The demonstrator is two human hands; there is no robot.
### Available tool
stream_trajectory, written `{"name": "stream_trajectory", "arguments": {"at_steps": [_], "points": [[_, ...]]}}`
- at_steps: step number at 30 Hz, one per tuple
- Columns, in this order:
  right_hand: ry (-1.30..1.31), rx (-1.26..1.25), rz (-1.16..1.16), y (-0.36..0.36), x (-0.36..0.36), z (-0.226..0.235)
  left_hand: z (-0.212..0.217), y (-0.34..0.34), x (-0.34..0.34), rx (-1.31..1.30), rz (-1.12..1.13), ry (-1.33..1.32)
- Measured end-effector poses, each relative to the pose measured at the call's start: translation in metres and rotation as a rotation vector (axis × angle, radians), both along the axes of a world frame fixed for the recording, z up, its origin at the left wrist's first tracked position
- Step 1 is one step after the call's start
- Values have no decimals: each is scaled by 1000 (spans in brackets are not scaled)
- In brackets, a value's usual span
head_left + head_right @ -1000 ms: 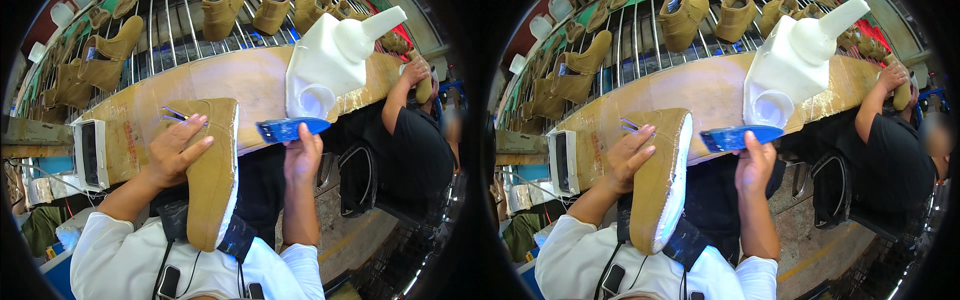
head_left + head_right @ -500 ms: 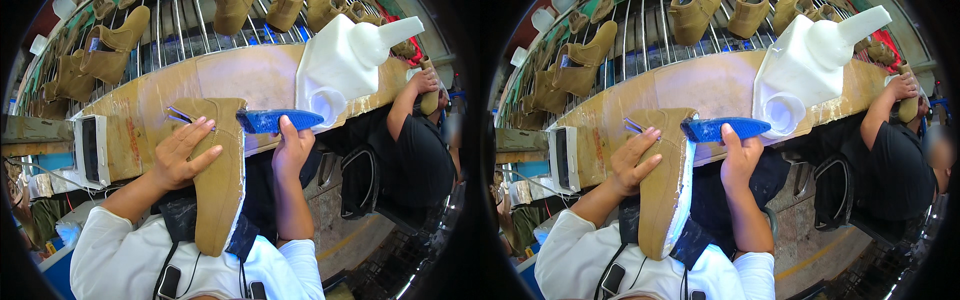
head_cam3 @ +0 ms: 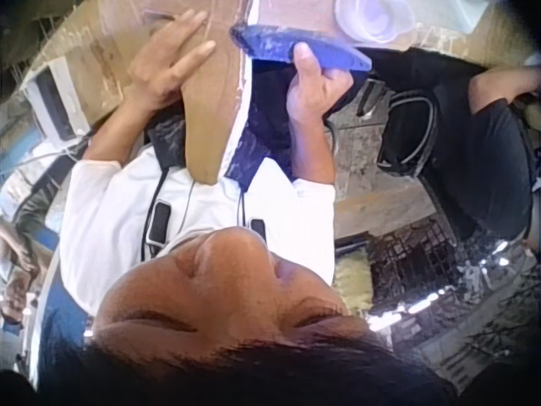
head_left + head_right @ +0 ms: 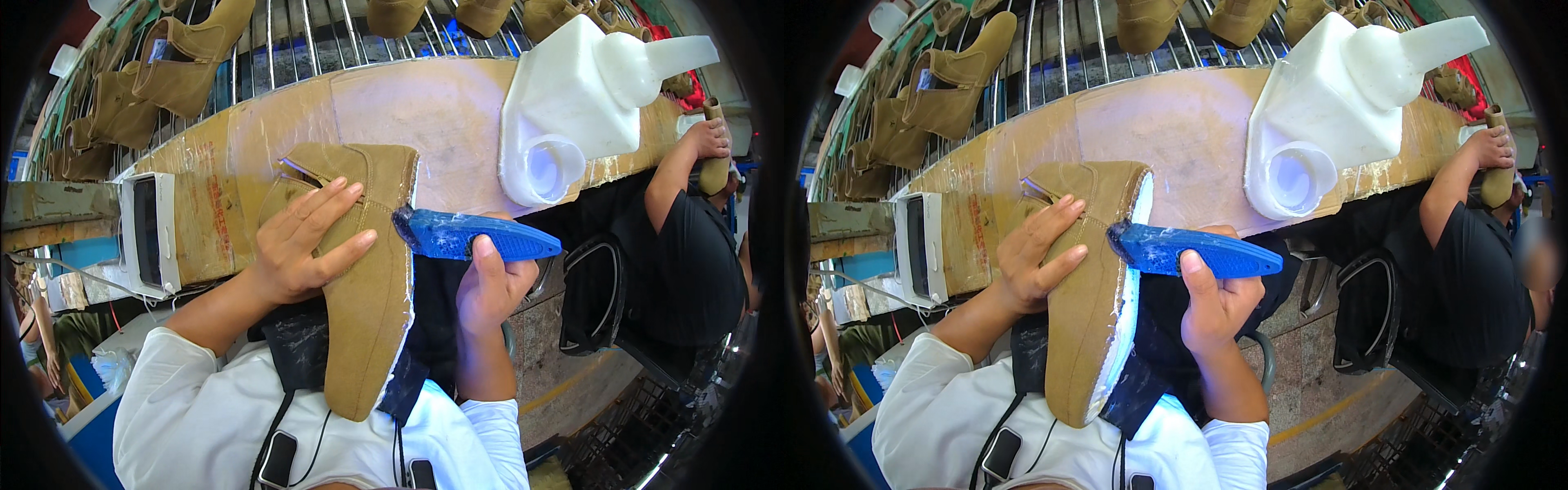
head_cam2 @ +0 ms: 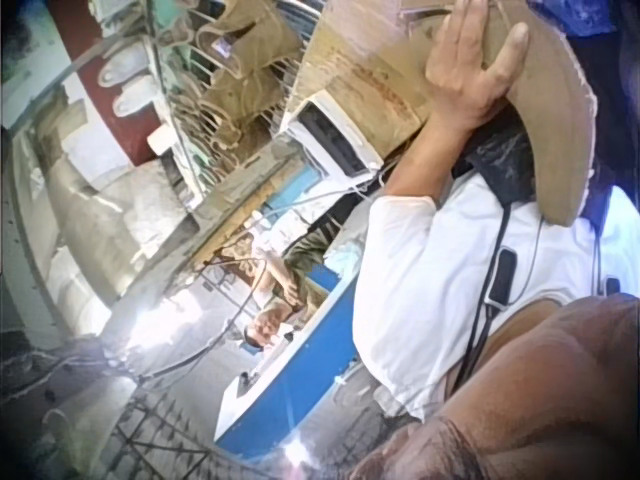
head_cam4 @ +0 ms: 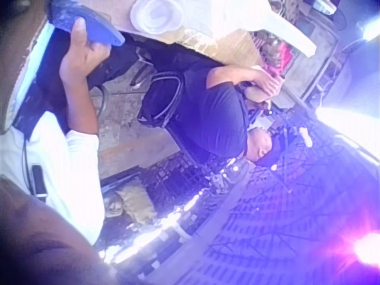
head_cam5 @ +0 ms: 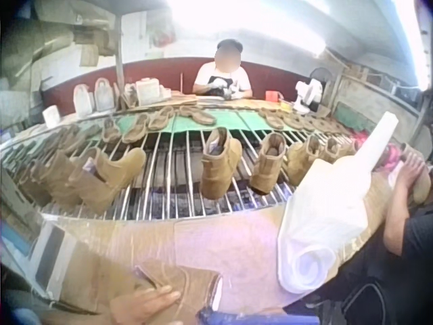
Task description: The person applies adhesive to the soles and edges of boots using a brush dipped in a glue container, then places the finished boots onto a conveyor rack.
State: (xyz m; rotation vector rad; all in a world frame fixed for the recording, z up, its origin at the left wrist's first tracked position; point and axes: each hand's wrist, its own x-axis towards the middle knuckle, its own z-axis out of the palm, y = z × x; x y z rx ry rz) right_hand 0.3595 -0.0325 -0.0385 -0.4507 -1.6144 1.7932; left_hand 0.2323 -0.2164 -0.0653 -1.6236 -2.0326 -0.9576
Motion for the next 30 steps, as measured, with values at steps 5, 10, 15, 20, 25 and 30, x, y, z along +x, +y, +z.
{"name": "stream_trajectory", "arguments": {"at_steps": [5, 10, 15, 20, 25, 30], "points": [[-40, 112, 12, -2, 8, 9, -1, 2, 0, 21, 4, -3], [-56, 117, 51, 0, 18, 19, 0, 2, -1, 18, 0, -8], [37, 235, 158, -1, 38, 36, 2, 3, 0, 16, -1, -21], [176, 174, 470, 4, 49, 58, 6, 5, -2, 17, -10, -56], [-122, 95, 6, 9, 26, 48, 12, 7, 0, -2, 3, -77], [-24, 203, 106, 1, 36, 67, 18, 8, -1, -33, 13, -108]]}}
